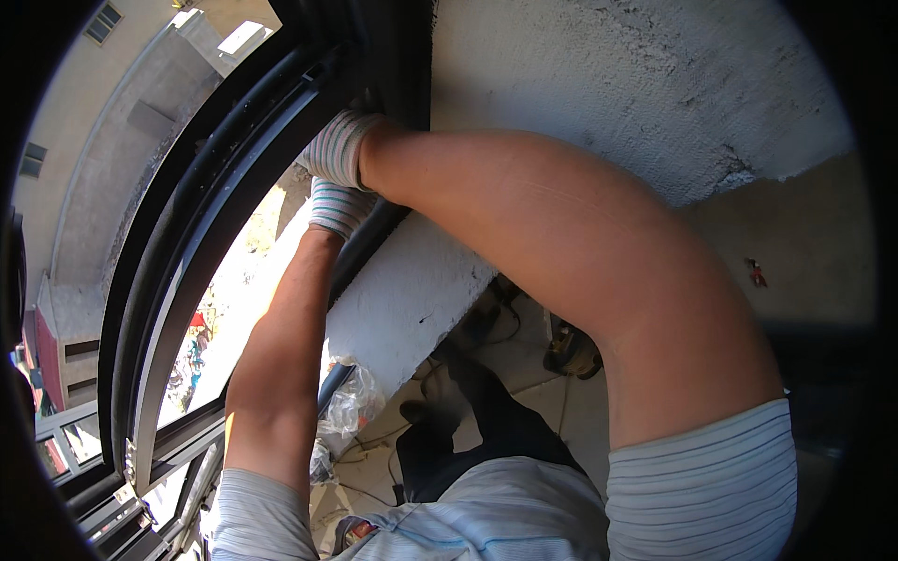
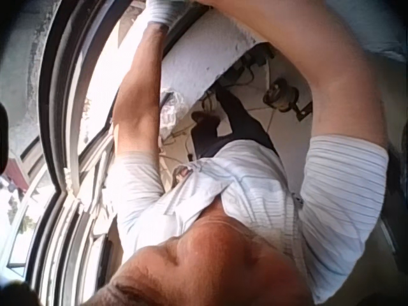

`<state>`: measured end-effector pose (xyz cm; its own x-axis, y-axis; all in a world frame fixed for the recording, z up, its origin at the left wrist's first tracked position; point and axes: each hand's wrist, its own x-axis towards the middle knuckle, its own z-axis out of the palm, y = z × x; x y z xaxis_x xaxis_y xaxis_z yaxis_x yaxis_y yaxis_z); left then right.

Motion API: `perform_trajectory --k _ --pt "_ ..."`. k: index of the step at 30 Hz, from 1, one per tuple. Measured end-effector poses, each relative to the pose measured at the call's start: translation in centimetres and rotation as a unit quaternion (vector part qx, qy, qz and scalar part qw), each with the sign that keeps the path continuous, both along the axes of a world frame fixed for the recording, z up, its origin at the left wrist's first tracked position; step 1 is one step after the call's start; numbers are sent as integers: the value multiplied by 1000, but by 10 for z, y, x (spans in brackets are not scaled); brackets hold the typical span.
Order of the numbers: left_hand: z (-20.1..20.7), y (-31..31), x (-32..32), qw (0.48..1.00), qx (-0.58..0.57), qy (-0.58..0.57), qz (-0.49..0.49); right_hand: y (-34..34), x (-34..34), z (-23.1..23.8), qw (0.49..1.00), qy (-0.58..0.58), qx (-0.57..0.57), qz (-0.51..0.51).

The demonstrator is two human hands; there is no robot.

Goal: The person installs a window frame by hand, positioning and securing the frame along the window opening. They handle plastic-wrapped components and align the frame with the wall, then later pick up a glass pane from the floor.

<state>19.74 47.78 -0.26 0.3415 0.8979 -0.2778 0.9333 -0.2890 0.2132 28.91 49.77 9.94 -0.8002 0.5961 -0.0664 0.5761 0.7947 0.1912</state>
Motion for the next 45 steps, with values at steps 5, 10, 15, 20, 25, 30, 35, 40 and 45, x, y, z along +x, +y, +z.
perform_trajectory --k 5,10,15,20,25,30,35,40,45 --pt "-1 -2 2 998 58 -30 -17 -1 4 0 999 -42 -18 9" --pt "-2 1 -8 990 136 -37 -25 -2 -3 8 995 -80 -45 42" --pt "4 -2 -5 993 110 -44 -29 0 3 6 991 -101 -75 54" --pt "16 -4 -3 994 81 -73 -21 1 2 7 989 -107 -80 69" --pt "23 -6 3 991 13 -130 11 3 4 4 989 -112 -77 57" --pt "0 -47 22 914 135 -343 171 0 12 10 977 -196 -75 -41" --pt "-22 -44 26 906 199 -346 140 -2 1 17 966 -233 -82 -75" --pt "-15 -28 35 941 113 -302 104 3 8 13 980 -194 -40 -21" --pt "-39 -12 31 939 215 -267 8 13 8 -10 994 -113 0 10"
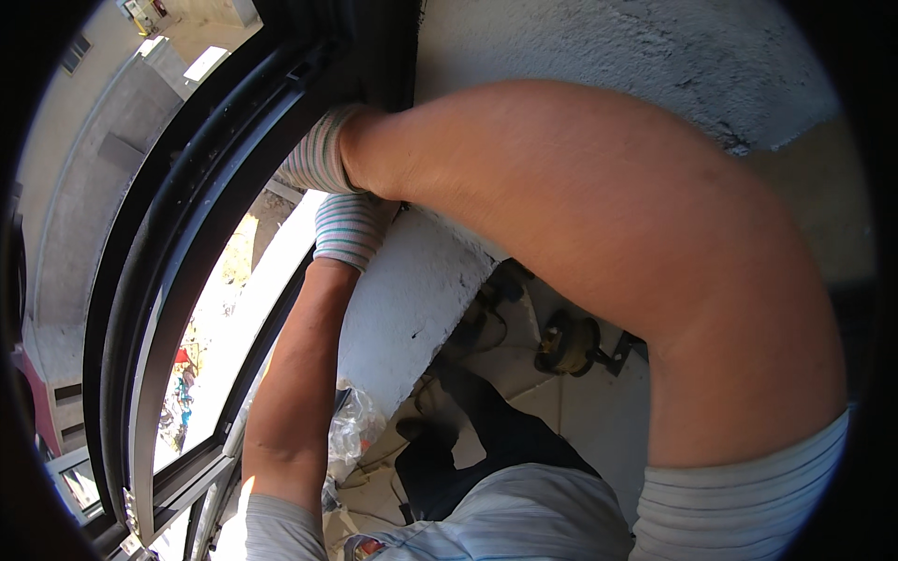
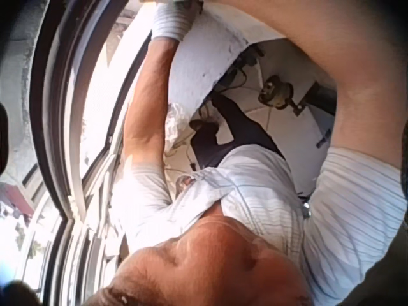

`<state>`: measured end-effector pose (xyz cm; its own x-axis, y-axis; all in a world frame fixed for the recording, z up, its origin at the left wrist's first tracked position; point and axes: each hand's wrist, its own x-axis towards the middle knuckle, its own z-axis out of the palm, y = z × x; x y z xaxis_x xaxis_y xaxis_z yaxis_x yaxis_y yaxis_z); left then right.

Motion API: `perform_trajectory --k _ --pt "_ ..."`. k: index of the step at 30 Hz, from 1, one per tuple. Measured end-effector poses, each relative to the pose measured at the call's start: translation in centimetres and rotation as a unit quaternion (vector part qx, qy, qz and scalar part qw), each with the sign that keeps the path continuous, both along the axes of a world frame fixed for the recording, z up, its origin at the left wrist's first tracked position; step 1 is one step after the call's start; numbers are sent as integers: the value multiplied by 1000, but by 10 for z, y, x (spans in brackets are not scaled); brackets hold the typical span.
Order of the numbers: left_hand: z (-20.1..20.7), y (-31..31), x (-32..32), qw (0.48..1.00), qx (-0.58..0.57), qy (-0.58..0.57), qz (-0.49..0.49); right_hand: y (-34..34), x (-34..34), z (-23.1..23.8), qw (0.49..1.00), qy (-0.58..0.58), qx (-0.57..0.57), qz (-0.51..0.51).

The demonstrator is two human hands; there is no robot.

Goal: The person installs a window frame by hand, positioning and securing the frame along the window opening. They handle plastic-wrapped components and align the frame with the wall, then later pick up a glass pane from the floor.

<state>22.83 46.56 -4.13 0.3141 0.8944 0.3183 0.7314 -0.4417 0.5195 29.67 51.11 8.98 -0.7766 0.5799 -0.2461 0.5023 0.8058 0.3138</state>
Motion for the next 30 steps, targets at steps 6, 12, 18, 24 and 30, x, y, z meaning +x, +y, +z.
perform_trajectory --k 6,12,18,24,30 --pt "14 -12 0 998 -40 -56 9 -5 2 3 993 109 48 -9" --pt "23 -21 -6 996 -27 -86 -1 -10 1 9 982 171 81 -13" --pt "17 -6 -1 999 5 31 27 -15 -3 14 973 205 101 2" --pt "34 -4 -6 992 -124 29 -16 -4 11 -15 999 16 50 5" --pt "19 -1 -7 998 -2 -61 5 11 20 -29 991 127 35 -7"
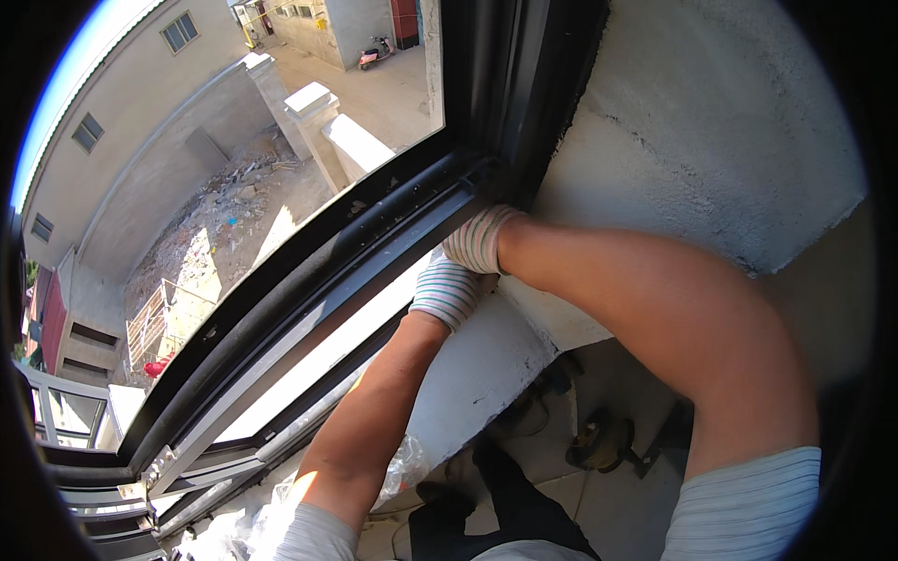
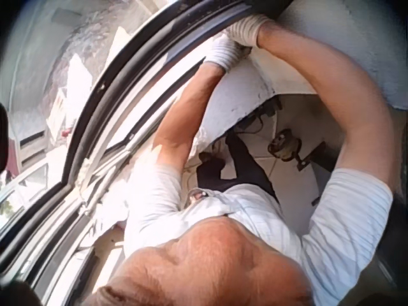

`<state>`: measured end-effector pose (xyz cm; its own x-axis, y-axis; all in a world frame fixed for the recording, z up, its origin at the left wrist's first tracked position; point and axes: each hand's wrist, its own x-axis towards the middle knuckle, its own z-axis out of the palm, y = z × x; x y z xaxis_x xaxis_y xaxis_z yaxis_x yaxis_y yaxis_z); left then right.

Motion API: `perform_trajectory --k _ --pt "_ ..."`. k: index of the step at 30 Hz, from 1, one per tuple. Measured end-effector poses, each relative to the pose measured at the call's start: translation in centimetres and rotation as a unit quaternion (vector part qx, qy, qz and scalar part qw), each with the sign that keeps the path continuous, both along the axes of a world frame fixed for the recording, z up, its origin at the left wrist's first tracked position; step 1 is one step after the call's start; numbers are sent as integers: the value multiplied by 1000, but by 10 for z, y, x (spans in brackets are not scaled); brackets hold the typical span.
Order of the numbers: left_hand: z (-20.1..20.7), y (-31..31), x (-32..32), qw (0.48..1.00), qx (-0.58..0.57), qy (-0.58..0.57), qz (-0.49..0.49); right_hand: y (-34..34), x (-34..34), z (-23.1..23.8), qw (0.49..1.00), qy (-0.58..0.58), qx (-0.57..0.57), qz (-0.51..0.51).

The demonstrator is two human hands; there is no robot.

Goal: The person installs a window frame by hand, positioning and securing the frame along the window opening. They handle plastic-wrapped components and align the frame with the wall, then later pick up a glass pane from the floor.

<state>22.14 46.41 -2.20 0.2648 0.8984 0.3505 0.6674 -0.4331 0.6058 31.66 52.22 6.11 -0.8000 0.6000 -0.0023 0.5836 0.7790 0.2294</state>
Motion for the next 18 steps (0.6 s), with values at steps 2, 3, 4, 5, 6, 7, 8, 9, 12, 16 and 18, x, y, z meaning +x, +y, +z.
perform_trajectory --k 2,3,4,5,6,7,8,9,12,16,18 --pt "0 -7 2 999 -38 -19 23 -14 0 24 992 94 74 41" --pt "3 -13 2 997 -65 -2 43 -16 -5 30 987 157 -33 -8" --pt "6 -14 -5 991 -110 -67 29 -17 -9 35 985 165 -53 -6" --pt "5 -22 -8 977 -150 -147 25 -19 -8 41 983 169 -72 -12" --pt "-3 -27 -8 981 -96 -159 53 -18 -6 36 982 177 -67 -10" --pt "-11 -30 -7 981 -42 -170 80 -15 -2 28 981 185 -62 -8" --pt "-1 -36 0 976 48 -192 89 -14 8 21 980 191 -55 -16" --pt "-19 -34 3 960 57 -258 88 -15 2 27 983 170 -55 -29" --pt "-61 -21 24 906 76 -397 123 -17 -2 36 991 108 -60 -51" --pt "-102 7 63 958 -85 -180 209 -10 12 16 989 135 -45 -31" --pt "-153 35 75 912 -20 -323 252 -5 -10 -4 986 166 3 16"
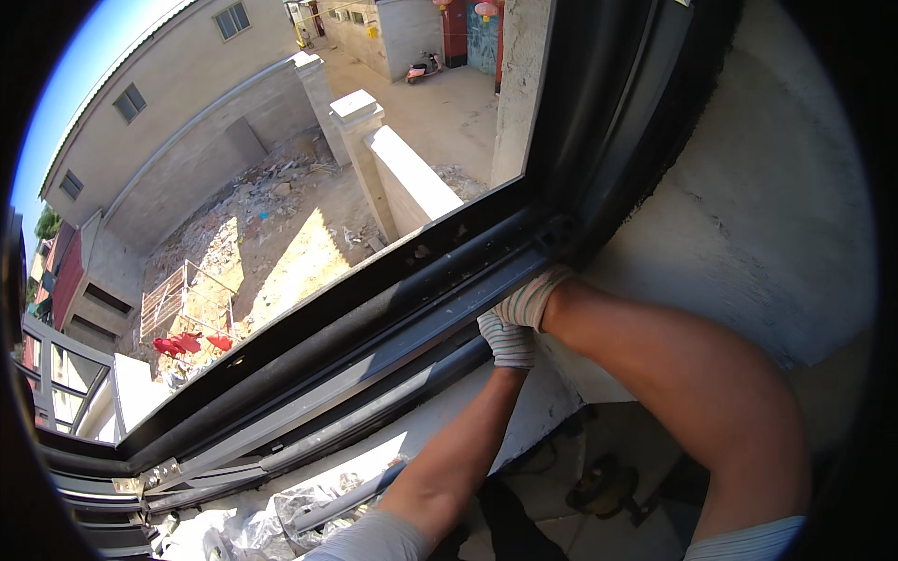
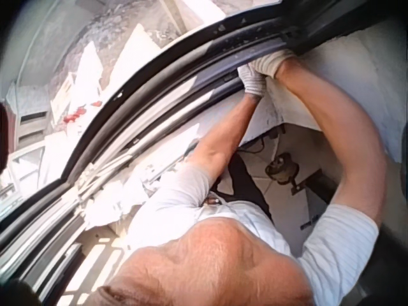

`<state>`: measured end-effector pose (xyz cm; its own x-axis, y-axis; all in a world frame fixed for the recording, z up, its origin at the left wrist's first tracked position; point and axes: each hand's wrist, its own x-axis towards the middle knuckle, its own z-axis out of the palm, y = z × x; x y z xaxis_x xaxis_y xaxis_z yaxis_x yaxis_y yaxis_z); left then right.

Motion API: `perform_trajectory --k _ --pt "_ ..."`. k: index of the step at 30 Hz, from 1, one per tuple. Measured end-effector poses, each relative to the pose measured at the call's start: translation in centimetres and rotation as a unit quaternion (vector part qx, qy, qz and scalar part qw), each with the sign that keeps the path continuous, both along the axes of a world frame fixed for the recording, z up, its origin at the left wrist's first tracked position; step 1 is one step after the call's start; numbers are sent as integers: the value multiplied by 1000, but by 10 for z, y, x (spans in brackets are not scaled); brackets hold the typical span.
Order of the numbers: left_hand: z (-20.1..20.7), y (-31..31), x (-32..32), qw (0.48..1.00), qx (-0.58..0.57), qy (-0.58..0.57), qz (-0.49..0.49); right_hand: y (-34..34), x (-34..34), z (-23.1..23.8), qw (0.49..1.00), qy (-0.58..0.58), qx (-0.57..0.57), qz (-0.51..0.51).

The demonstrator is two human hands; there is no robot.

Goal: The person installs a window frame by hand, positioning and securing the frame along the window opening. They handle plastic-wrapped components and align the frame with the wall, then later pick up a glass pane from the floor.

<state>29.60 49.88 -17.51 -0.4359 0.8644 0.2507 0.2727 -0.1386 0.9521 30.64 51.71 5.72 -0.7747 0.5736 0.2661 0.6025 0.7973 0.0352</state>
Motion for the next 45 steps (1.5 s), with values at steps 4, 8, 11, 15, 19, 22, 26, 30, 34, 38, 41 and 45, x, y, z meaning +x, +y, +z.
perform_trajectory --k 4,8,11,15,19,22,26,30,34,38,41,45 --pt "-14 22 4 861 211 -442 -136 -7 4 -1 999 -30 3 -23" --pt "2 28 3 878 251 -402 -72 -24 -2 42 997 -52 -37 -48" --pt "25 20 7 971 146 -191 15 -20 1 30 995 -85 -15 -49" --pt "83 -2 0 793 188 -579 -42 -11 -5 24 995 -97 -3 -34" --pt "115 -53 5 985 38 -85 146 -11 -10 33 992 -124 6 -28" --pt "147 -75 -3 980 170 35 96 -12 -6 36 991 -129 8 -34" --pt "161 -83 -34 986 101 126 -31 -16 -4 36 991 -131 13 -37" --pt "159 -81 -50 979 105 157 -74 -16 -10 38 990 -133 19 -31" --pt "156 -73 -61 969 63 198 -136 -15 -10 38 990 -134 23 -30" --pt "152 -65 -64 946 14 268 -182 -18 -13 42 989 -141 30 -28" --pt "145 -55 -60 927 24 334 -172 -19 -16 48 988 -143 58 -17" --pt "147 -45 -55 901 -4 389 -193 -1 3 11 976 -90 187 69"
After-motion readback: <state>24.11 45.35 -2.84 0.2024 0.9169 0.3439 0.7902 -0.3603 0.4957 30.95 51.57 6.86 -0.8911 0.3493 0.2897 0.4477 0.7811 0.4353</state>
